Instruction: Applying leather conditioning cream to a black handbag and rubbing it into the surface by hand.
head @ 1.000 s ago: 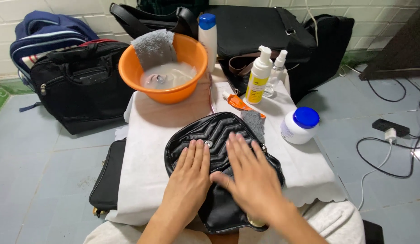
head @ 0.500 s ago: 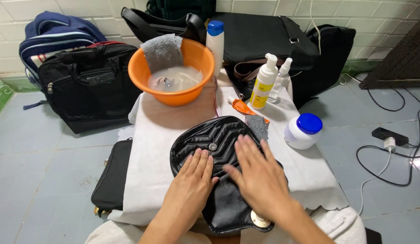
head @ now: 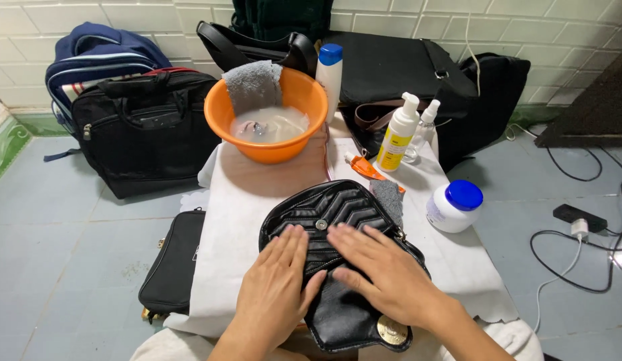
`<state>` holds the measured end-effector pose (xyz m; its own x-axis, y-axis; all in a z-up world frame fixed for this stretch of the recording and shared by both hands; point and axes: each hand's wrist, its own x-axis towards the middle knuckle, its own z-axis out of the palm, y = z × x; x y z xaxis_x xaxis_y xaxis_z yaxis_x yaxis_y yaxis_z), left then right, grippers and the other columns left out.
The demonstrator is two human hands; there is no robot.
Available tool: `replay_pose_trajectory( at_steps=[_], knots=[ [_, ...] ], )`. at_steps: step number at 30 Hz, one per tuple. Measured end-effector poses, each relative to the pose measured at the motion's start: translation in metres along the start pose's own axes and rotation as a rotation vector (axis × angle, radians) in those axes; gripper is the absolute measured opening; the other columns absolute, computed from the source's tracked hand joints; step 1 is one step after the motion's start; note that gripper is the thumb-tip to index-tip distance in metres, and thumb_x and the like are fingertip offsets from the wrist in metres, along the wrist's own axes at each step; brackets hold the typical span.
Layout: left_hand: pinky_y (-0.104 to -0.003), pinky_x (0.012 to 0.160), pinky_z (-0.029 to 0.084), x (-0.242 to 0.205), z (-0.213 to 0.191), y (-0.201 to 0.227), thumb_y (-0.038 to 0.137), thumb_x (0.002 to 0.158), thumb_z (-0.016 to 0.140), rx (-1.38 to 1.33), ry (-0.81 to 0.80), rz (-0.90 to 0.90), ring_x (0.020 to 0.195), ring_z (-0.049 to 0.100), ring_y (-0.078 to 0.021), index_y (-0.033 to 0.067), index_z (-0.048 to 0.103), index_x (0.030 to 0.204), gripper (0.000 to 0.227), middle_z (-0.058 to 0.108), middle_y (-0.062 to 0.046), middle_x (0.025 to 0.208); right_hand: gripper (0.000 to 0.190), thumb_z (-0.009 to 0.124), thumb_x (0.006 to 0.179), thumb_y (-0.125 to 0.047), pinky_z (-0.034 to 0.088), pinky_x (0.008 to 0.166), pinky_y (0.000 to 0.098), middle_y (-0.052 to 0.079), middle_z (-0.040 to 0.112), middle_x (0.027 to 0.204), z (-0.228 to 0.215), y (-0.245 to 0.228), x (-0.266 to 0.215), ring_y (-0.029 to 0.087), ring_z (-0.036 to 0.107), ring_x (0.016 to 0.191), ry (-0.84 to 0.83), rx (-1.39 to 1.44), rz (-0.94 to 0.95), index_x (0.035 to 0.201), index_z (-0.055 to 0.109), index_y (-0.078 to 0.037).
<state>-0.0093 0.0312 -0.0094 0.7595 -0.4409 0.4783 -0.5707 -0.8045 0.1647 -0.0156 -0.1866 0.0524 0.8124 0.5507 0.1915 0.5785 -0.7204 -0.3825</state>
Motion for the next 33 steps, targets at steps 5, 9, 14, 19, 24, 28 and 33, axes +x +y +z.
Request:
replay_pose_trajectory(
  at_steps=[5, 9, 14, 19, 24, 28, 33],
  knots=[
    [-0.046, 0.122, 0.020, 0.014, 0.021, -0.002, 0.065, 0.088, 0.057, 0.060, -0.043, -0.023, 0.148, 0.034, -0.0443, -0.0214, 0.042, 0.139, 0.101, 0.043, -0.039, 0.149, 0.062, 0.043, 0.104, -0.045, 0.021, 0.120, 0.0417, 0.008, 0.045, 0.160, 0.020, 0.007, 0.002, 0.021, 0.032, 0.151, 0.135, -0.223, 0.021, 0.147, 0.048, -0.002],
    [-0.046, 0.123, 0.012, 0.054, 0.039, -0.033, 0.084, 0.080, 0.057, -0.064, -0.233, 0.181, 0.155, 0.020, -0.0380, -0.0160, 0.033, 0.149, 0.124, 0.029, -0.032, 0.161, 0.043, 0.051, 0.100, -0.029, 0.025, 0.120, 0.0418, 0.000, 0.062, 0.147, 0.009, 0.000, -0.001, 0.020, 0.042, 0.146, 0.065, 0.119, -0.029, 0.136, 0.066, -0.010],
    [-0.044, 0.122, 0.017, 0.084, 0.042, -0.033, 0.062, 0.067, 0.069, -0.099, -0.260, 0.332, 0.154, 0.022, -0.0350, -0.0108, 0.034, 0.151, 0.117, 0.032, -0.027, 0.162, 0.037, 0.062, 0.094, -0.031, 0.031, 0.117, 0.0404, -0.002, 0.073, 0.133, 0.010, 0.010, 0.003, 0.018, 0.056, 0.137, 0.067, 0.210, 0.005, 0.124, 0.075, -0.014],
    [-0.046, 0.121, 0.023, 0.051, -0.021, -0.011, 0.048, 0.093, 0.057, -0.363, -0.240, 0.355, 0.152, 0.030, -0.0372, -0.0126, 0.041, 0.146, 0.082, 0.042, -0.026, 0.157, 0.046, 0.083, 0.075, -0.040, 0.040, 0.114, 0.0383, 0.002, 0.081, 0.118, 0.011, 0.013, 0.005, 0.016, 0.070, 0.121, 0.177, 0.272, 0.040, 0.112, 0.081, -0.013],
    [-0.042, 0.116, 0.030, -0.003, -0.038, -0.024, 0.052, 0.099, 0.058, -0.121, -0.187, 0.289, 0.148, 0.038, -0.0380, -0.0122, 0.044, 0.145, 0.081, 0.045, -0.030, 0.154, 0.028, 0.069, 0.088, -0.026, 0.045, 0.112, 0.0338, -0.005, 0.083, 0.114, 0.012, 0.006, 0.012, 0.010, 0.075, 0.113, 0.277, 0.311, 0.205, 0.108, 0.082, -0.012],
    [-0.042, 0.115, 0.034, -0.023, -0.024, -0.025, 0.060, 0.099, 0.055, 0.077, -0.135, 0.184, 0.143, 0.046, -0.0357, -0.0115, 0.053, 0.138, 0.081, 0.054, -0.029, 0.146, 0.041, 0.065, 0.092, -0.032, 0.036, 0.116, 0.0374, -0.001, 0.067, 0.139, 0.023, 0.010, 0.009, 0.013, 0.055, 0.136, 0.303, -0.025, 0.200, 0.127, 0.071, -0.012],
    [-0.049, 0.114, 0.036, -0.037, 0.000, -0.017, 0.067, 0.094, 0.058, 0.202, -0.062, 0.018, 0.141, 0.045, -0.0504, -0.0211, 0.054, 0.129, 0.095, 0.052, -0.043, 0.138, 0.071, 0.044, 0.102, -0.048, 0.023, 0.123, 0.0441, 0.022, 0.044, 0.158, 0.047, 0.016, 0.014, 0.027, 0.038, 0.149, 0.326, -0.481, 0.269, 0.143, 0.048, 0.010]
  ],
)
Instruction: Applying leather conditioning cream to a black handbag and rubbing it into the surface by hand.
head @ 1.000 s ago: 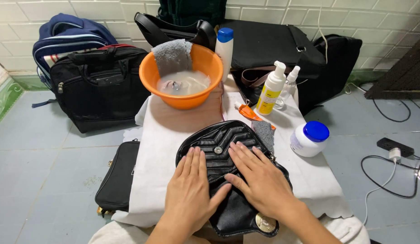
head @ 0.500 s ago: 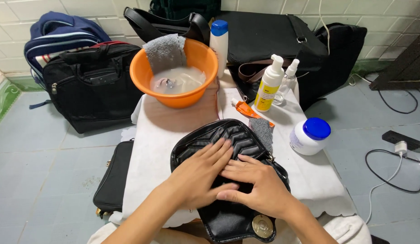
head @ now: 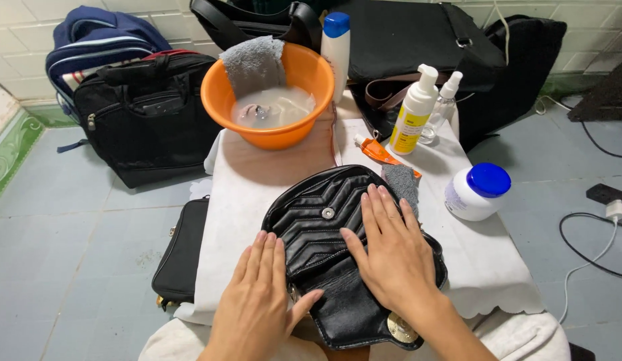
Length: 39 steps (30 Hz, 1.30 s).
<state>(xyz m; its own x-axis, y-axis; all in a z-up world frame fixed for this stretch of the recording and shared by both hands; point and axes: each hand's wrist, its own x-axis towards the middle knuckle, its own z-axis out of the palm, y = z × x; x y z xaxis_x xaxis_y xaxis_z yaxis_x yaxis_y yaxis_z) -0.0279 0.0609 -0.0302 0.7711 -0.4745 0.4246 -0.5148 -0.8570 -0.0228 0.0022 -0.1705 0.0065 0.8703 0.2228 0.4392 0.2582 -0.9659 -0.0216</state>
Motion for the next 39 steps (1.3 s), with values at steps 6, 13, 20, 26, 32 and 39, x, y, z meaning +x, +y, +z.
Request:
replay_pose_trajectory(
  at_steps=[6, 13, 20, 26, 32, 39],
  knots=[
    [-0.051, 0.123, 0.018, 0.039, -0.007, -0.003, 0.073, 0.099, 0.046, -0.071, -0.113, 0.056, 0.143, 0.039, -0.0502, -0.0252, 0.049, 0.130, 0.103, 0.050, -0.042, 0.140, 0.061, 0.044, 0.103, -0.040, 0.025, 0.121, 0.0423, 0.019, 0.046, 0.157, -0.014, -0.011, -0.005, 0.031, 0.035, 0.150, -0.074, 0.187, -0.187, 0.144, 0.048, 0.005],
    [-0.046, 0.123, 0.019, 0.044, -0.012, -0.005, 0.071, 0.095, 0.053, -0.182, -0.080, 0.104, 0.147, 0.034, -0.0465, -0.0223, 0.044, 0.137, 0.102, 0.041, -0.041, 0.150, 0.044, 0.056, 0.098, -0.035, 0.030, 0.116, 0.0414, -0.001, 0.063, 0.144, -0.024, -0.001, 0.008, 0.017, 0.048, 0.142, -0.127, 0.461, -0.141, 0.133, 0.066, -0.011],
    [-0.045, 0.122, 0.023, 0.048, -0.020, -0.003, 0.055, 0.096, 0.058, -0.330, -0.083, 0.110, 0.146, 0.038, -0.0429, -0.0195, 0.050, 0.134, 0.084, 0.048, -0.035, 0.148, 0.059, 0.060, 0.095, -0.033, 0.027, 0.118, 0.0447, 0.014, 0.056, 0.149, -0.023, -0.013, 0.005, 0.024, 0.048, 0.140, -0.102, 0.460, -0.183, 0.145, 0.051, -0.001],
    [-0.045, 0.122, 0.019, 0.046, -0.017, -0.001, 0.050, 0.093, 0.060, -0.350, -0.079, 0.096, 0.149, 0.034, -0.0426, -0.0194, 0.047, 0.138, 0.084, 0.044, -0.036, 0.151, 0.053, 0.060, 0.094, -0.024, 0.032, 0.116, 0.0452, 0.016, 0.062, 0.142, -0.036, -0.024, -0.004, 0.026, 0.054, 0.136, -0.086, 0.455, -0.176, 0.138, 0.056, 0.005],
    [-0.045, 0.123, 0.018, 0.044, -0.017, -0.001, 0.043, 0.088, 0.062, -0.369, -0.074, 0.087, 0.150, 0.031, -0.0412, -0.0187, 0.045, 0.140, 0.082, 0.042, -0.035, 0.153, 0.061, 0.045, 0.103, -0.044, 0.020, 0.118, 0.0535, 0.010, 0.056, 0.149, -0.019, -0.030, 0.000, 0.032, 0.036, 0.147, -0.070, 0.207, -0.235, 0.144, 0.051, 0.001],
    [-0.044, 0.123, 0.020, 0.040, -0.015, 0.000, 0.045, 0.090, 0.060, -0.335, -0.035, 0.075, 0.151, 0.033, -0.0387, -0.0186, 0.052, 0.134, 0.078, 0.046, -0.031, 0.152, 0.073, 0.030, 0.105, -0.056, 0.008, 0.122, 0.0609, 0.007, 0.062, 0.142, -0.009, -0.038, 0.027, 0.035, 0.036, 0.147, -0.115, 0.078, -0.212, 0.137, 0.054, 0.005]
  ],
)
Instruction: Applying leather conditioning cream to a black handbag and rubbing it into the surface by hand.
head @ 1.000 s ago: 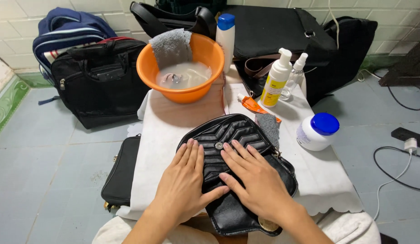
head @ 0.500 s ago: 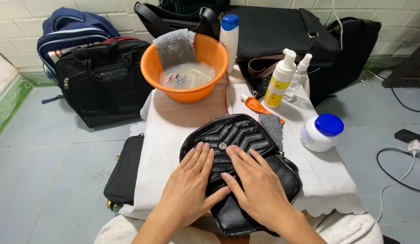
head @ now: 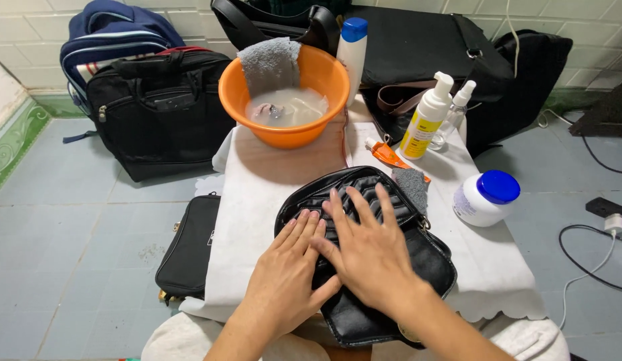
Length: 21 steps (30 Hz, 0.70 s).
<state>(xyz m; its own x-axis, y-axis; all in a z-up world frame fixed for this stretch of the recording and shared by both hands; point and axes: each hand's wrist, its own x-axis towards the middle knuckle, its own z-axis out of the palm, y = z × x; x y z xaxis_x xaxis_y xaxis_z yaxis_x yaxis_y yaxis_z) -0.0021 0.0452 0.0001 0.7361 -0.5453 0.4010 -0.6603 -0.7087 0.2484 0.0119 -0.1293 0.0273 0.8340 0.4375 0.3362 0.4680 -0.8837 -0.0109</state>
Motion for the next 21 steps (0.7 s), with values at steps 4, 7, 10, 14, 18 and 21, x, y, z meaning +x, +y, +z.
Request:
replay_pose_trajectory(
  at_steps=[4, 7, 10, 14, 18, 21],
  knots=[
    [-0.044, 0.122, 0.022, -0.001, 0.000, 0.002, 0.053, 0.095, 0.059, 0.007, 0.034, -0.039, 0.147, 0.038, -0.0393, -0.0170, 0.047, 0.140, 0.084, 0.045, -0.032, 0.152, 0.064, 0.051, 0.098, -0.051, 0.020, 0.121, 0.0558, 0.007, 0.065, 0.136, -0.009, 0.031, 0.000, 0.022, 0.053, 0.131, 0.012, 0.056, 0.017, 0.140, 0.056, -0.003],
    [-0.044, 0.122, 0.022, 0.003, -0.001, 0.003, 0.053, 0.095, 0.058, -0.016, 0.040, -0.026, 0.147, 0.038, -0.0398, -0.0174, 0.050, 0.137, 0.082, 0.048, -0.033, 0.150, 0.052, 0.061, 0.094, -0.038, 0.025, 0.118, 0.0475, 0.008, 0.061, 0.143, -0.015, 0.036, -0.016, 0.021, 0.052, 0.132, 0.056, 0.270, -0.012, 0.138, 0.063, -0.009],
    [-0.044, 0.121, 0.023, 0.009, -0.004, -0.001, 0.055, 0.094, 0.059, -0.033, 0.001, -0.033, 0.147, 0.038, -0.0404, -0.0182, 0.050, 0.136, 0.086, 0.048, -0.033, 0.150, 0.052, 0.062, 0.093, -0.035, 0.026, 0.118, 0.0495, 0.012, 0.060, 0.143, -0.013, 0.029, -0.027, 0.024, 0.051, 0.133, 0.063, 0.269, 0.003, 0.136, 0.063, -0.006],
    [-0.045, 0.118, 0.024, 0.029, 0.005, -0.016, 0.074, 0.085, 0.056, -0.032, -0.076, -0.020, 0.149, 0.035, -0.0371, -0.0113, 0.051, 0.141, 0.102, 0.048, -0.025, 0.152, 0.048, 0.060, 0.093, -0.030, 0.024, 0.118, 0.0486, 0.011, 0.060, 0.144, -0.012, 0.025, -0.035, 0.022, 0.051, 0.135, 0.052, 0.320, 0.056, 0.137, 0.064, -0.010],
    [-0.045, 0.119, 0.022, 0.051, 0.006, -0.026, 0.090, 0.067, 0.059, -0.053, -0.188, -0.030, 0.152, 0.028, -0.0336, -0.0003, 0.051, 0.146, 0.120, 0.046, -0.016, 0.156, 0.045, 0.057, 0.094, -0.022, 0.023, 0.119, 0.0499, 0.010, 0.062, 0.142, -0.014, 0.027, -0.036, 0.021, 0.051, 0.134, 0.054, 0.354, 0.039, 0.137, 0.065, -0.011],
    [-0.046, 0.120, 0.019, 0.055, 0.005, -0.023, 0.087, 0.069, 0.060, -0.032, -0.182, 0.011, 0.153, 0.027, -0.0345, 0.0021, 0.056, 0.142, 0.112, 0.048, -0.016, 0.155, 0.049, 0.056, 0.093, -0.022, 0.024, 0.118, 0.0495, 0.004, 0.072, 0.130, -0.017, 0.029, -0.033, 0.021, 0.052, 0.133, 0.050, 0.364, -0.001, 0.140, 0.060, -0.008]
  ],
)
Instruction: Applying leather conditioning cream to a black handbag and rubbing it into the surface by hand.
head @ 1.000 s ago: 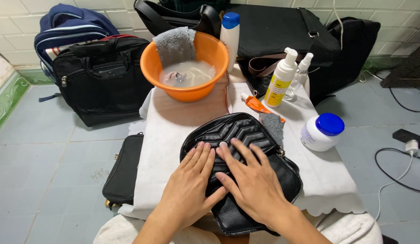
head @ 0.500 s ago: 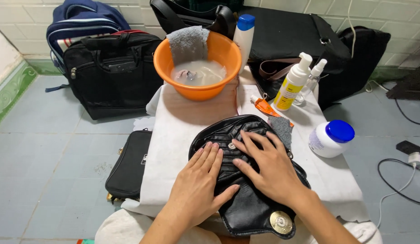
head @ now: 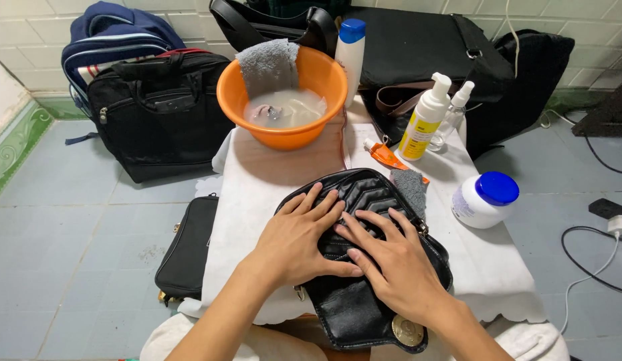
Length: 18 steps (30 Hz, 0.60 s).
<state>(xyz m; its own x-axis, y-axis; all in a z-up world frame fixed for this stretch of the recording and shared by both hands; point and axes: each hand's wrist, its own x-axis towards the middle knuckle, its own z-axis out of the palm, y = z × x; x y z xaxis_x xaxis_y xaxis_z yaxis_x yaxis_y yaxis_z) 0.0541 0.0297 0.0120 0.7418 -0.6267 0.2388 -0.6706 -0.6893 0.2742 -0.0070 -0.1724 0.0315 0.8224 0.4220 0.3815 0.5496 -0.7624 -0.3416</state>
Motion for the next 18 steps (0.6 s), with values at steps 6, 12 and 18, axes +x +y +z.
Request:
replay_pose_trajectory(
  at_steps=[6, 12, 18],
  knots=[
    [-0.048, 0.117, 0.024, -0.030, -0.005, 0.020, 0.067, 0.093, 0.055, 0.053, 0.076, 0.028, 0.148, 0.035, -0.0368, -0.0036, 0.053, 0.143, 0.087, 0.050, -0.017, 0.153, 0.050, 0.051, 0.099, -0.030, 0.024, 0.117, 0.0496, 0.004, 0.069, 0.133, -0.002, 0.014, 0.007, 0.022, 0.053, 0.128, -0.004, -0.097, -0.017, 0.142, 0.058, -0.006],
    [-0.047, 0.118, 0.026, -0.047, 0.002, 0.037, 0.064, 0.094, 0.057, 0.170, 0.210, -0.050, 0.144, 0.044, -0.0369, -0.0137, 0.057, 0.132, 0.086, 0.057, -0.026, 0.144, 0.051, 0.055, 0.097, -0.030, 0.022, 0.118, 0.0525, -0.004, 0.075, 0.124, -0.006, 0.009, 0.007, 0.020, 0.053, 0.131, 0.061, -0.162, 0.102, 0.141, 0.057, -0.006],
    [-0.055, 0.120, 0.018, -0.019, 0.030, 0.036, 0.081, 0.092, 0.046, 0.225, 0.181, -0.146, 0.149, 0.033, -0.0435, -0.0197, 0.048, 0.137, 0.110, 0.048, -0.037, 0.146, 0.051, 0.049, 0.100, -0.028, 0.020, 0.119, 0.0509, -0.009, 0.063, 0.144, 0.011, 0.013, 0.001, 0.016, 0.042, 0.144, 0.070, -0.200, 0.138, 0.146, 0.050, -0.007]
  ],
)
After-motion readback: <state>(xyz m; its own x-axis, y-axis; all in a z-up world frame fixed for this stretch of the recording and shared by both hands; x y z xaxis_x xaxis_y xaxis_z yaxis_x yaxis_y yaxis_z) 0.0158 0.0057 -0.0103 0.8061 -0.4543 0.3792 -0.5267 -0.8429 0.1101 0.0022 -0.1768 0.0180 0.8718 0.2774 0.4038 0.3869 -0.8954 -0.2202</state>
